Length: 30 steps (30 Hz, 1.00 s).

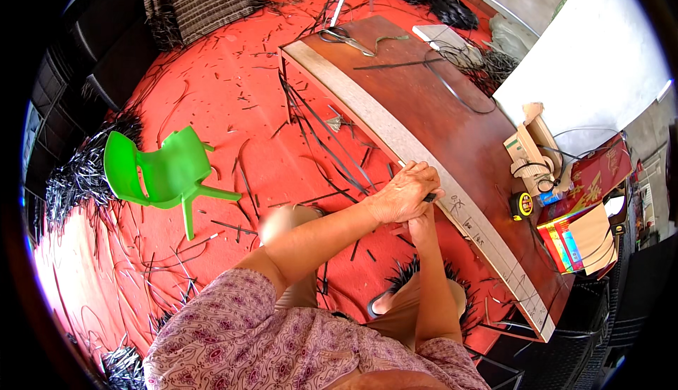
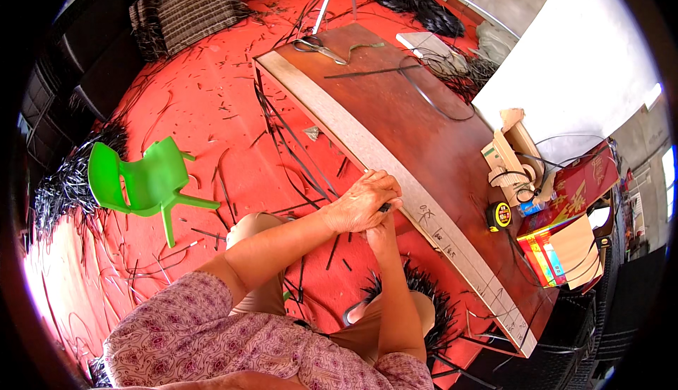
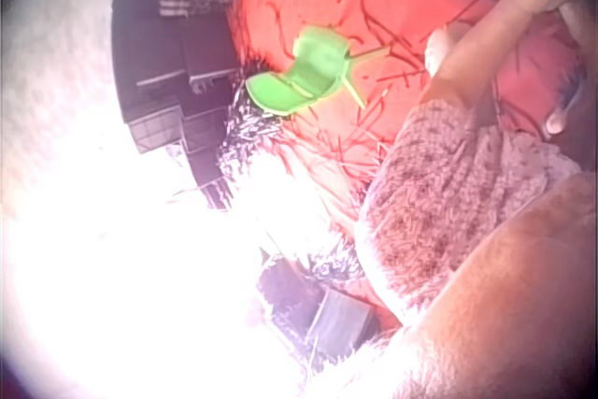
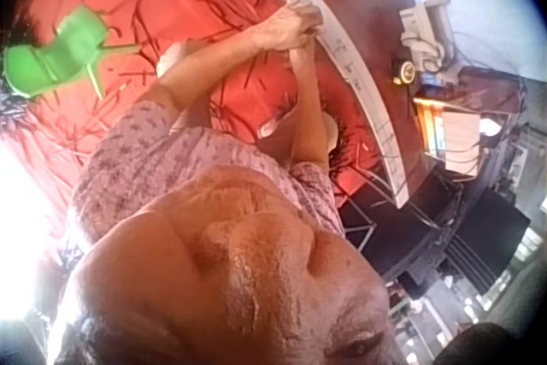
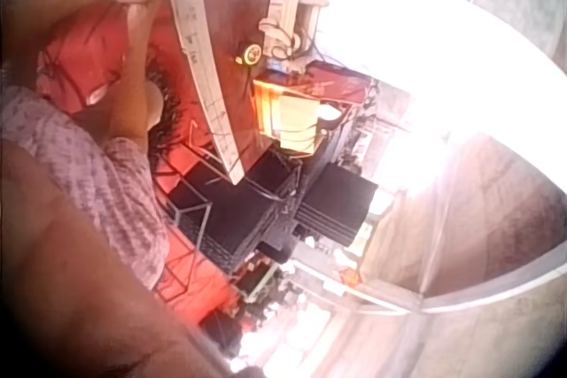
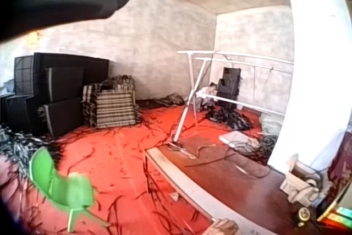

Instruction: The person sits on the floor and cuts black cables into short segments using a knife against a wooden board. They repeatedly gather the cut pieces and place them into a pile on the floor. Another person is visible in the background performing a similar task.

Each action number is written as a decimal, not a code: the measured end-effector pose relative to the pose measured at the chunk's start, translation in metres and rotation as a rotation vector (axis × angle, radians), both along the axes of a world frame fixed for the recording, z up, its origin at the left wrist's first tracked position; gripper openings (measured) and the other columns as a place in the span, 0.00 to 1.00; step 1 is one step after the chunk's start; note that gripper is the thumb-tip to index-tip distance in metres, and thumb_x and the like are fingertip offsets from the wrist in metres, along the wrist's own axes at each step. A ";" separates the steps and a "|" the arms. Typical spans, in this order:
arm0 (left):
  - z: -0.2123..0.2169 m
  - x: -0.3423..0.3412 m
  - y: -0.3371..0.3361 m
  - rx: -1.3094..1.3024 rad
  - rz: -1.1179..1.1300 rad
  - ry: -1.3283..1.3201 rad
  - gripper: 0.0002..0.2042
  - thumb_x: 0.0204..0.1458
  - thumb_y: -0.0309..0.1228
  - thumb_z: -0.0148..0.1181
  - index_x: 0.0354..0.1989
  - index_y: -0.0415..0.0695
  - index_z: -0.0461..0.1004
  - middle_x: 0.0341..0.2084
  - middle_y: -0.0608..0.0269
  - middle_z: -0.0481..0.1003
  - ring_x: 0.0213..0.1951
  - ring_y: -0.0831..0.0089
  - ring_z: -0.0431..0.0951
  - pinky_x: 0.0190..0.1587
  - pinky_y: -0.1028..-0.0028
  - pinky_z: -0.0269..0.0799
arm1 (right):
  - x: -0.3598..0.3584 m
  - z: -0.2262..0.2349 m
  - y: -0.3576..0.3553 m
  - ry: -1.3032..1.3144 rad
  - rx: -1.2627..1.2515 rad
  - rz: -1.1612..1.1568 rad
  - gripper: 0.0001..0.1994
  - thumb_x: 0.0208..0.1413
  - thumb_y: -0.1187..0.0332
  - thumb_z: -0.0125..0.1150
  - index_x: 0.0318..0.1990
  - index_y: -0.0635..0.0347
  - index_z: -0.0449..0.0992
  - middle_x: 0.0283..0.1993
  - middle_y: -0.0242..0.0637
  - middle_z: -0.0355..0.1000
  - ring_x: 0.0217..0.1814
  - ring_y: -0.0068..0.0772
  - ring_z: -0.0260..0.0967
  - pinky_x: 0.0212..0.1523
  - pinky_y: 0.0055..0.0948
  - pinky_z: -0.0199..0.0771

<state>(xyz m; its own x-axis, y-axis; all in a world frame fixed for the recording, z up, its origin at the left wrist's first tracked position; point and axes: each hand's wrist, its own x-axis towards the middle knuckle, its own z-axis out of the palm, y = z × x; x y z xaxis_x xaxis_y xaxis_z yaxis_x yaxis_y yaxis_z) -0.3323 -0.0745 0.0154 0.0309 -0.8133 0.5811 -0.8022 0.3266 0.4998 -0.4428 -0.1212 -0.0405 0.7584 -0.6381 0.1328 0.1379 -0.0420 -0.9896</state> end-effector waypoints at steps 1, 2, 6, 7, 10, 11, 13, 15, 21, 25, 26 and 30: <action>0.000 0.000 -0.001 -0.005 -0.003 -0.001 0.07 0.51 0.29 0.56 0.28 0.38 0.74 0.33 0.60 0.71 0.40 0.62 0.67 0.46 0.65 0.61 | -0.001 0.000 -0.001 0.010 0.021 0.015 0.12 0.60 0.61 0.47 0.44 0.61 0.66 0.22 0.26 0.61 0.18 0.15 0.58 0.16 0.19 0.56; -0.001 -0.001 -0.002 -0.004 -0.001 0.000 0.07 0.52 0.30 0.55 0.28 0.38 0.74 0.33 0.60 0.71 0.40 0.61 0.68 0.46 0.64 0.61 | -0.003 0.000 -0.002 0.021 0.042 0.029 0.12 0.60 0.61 0.47 0.44 0.61 0.66 0.21 0.26 0.61 0.18 0.15 0.58 0.16 0.19 0.56; -0.005 -0.003 -0.007 0.005 0.000 0.002 0.08 0.53 0.31 0.54 0.28 0.38 0.74 0.32 0.59 0.71 0.40 0.61 0.68 0.46 0.64 0.61 | -0.005 -0.006 -0.006 0.029 0.038 0.029 0.12 0.59 0.62 0.49 0.44 0.60 0.66 0.21 0.26 0.61 0.18 0.15 0.58 0.16 0.18 0.55; -0.005 -0.003 -0.008 0.008 -0.001 0.002 0.09 0.54 0.31 0.54 0.28 0.38 0.74 0.32 0.59 0.71 0.40 0.60 0.68 0.46 0.64 0.61 | -0.005 -0.007 -0.008 0.033 0.028 0.034 0.12 0.59 0.62 0.49 0.44 0.60 0.66 0.21 0.26 0.61 0.18 0.14 0.58 0.16 0.18 0.55; -0.008 -0.001 -0.009 0.033 0.018 0.008 0.09 0.55 0.32 0.53 0.29 0.38 0.74 0.32 0.58 0.71 0.40 0.59 0.68 0.46 0.64 0.61 | -0.003 0.000 -0.005 0.024 0.066 0.033 0.13 0.57 0.64 0.50 0.45 0.61 0.67 0.23 0.24 0.61 0.20 0.13 0.57 0.18 0.18 0.55; -0.008 -0.001 -0.010 0.044 0.019 0.016 0.10 0.55 0.32 0.53 0.29 0.38 0.74 0.32 0.57 0.70 0.40 0.59 0.68 0.46 0.63 0.62 | -0.002 0.002 -0.004 0.017 0.090 0.030 0.13 0.56 0.65 0.51 0.46 0.61 0.68 0.24 0.24 0.61 0.20 0.13 0.56 0.19 0.18 0.55; -0.006 -0.001 -0.009 0.067 0.023 0.033 0.10 0.55 0.33 0.53 0.29 0.38 0.74 0.32 0.56 0.70 0.40 0.58 0.68 0.47 0.62 0.62 | -0.001 0.001 -0.004 0.030 0.093 0.018 0.13 0.56 0.65 0.50 0.46 0.62 0.68 0.24 0.24 0.62 0.20 0.13 0.57 0.19 0.17 0.55; -0.007 -0.002 -0.008 0.072 0.021 0.036 0.11 0.56 0.33 0.53 0.30 0.37 0.74 0.32 0.56 0.70 0.40 0.58 0.68 0.47 0.62 0.62 | -0.001 0.000 -0.004 0.040 0.103 0.019 0.13 0.56 0.66 0.50 0.46 0.62 0.68 0.24 0.24 0.62 0.20 0.12 0.57 0.18 0.17 0.56; -0.007 -0.002 -0.007 0.067 0.021 0.033 0.11 0.56 0.33 0.53 0.30 0.37 0.73 0.31 0.55 0.69 0.40 0.57 0.68 0.47 0.62 0.63 | -0.002 -0.008 -0.006 0.040 0.117 0.040 0.13 0.56 0.65 0.51 0.47 0.61 0.68 0.23 0.24 0.62 0.18 0.12 0.57 0.16 0.16 0.56; -0.009 0.000 -0.007 0.047 0.029 0.023 0.11 0.56 0.34 0.53 0.30 0.37 0.73 0.31 0.55 0.69 0.39 0.57 0.68 0.47 0.62 0.64 | 0.000 -0.008 -0.006 0.035 0.104 0.045 0.12 0.56 0.65 0.51 0.46 0.59 0.68 0.23 0.24 0.62 0.18 0.12 0.56 0.16 0.17 0.55; -0.009 0.000 -0.007 0.046 0.028 0.022 0.11 0.56 0.34 0.53 0.30 0.37 0.73 0.30 0.55 0.69 0.39 0.57 0.68 0.46 0.62 0.64 | 0.000 -0.008 -0.006 0.042 0.104 0.047 0.12 0.56 0.65 0.51 0.46 0.59 0.68 0.22 0.24 0.62 0.18 0.12 0.56 0.16 0.17 0.55; -0.008 0.000 -0.006 0.047 0.021 0.030 0.11 0.56 0.34 0.53 0.29 0.37 0.73 0.30 0.54 0.69 0.38 0.56 0.68 0.46 0.62 0.64 | 0.002 -0.011 -0.007 0.039 0.104 0.030 0.12 0.57 0.66 0.51 0.45 0.59 0.68 0.22 0.24 0.62 0.17 0.12 0.55 0.16 0.17 0.54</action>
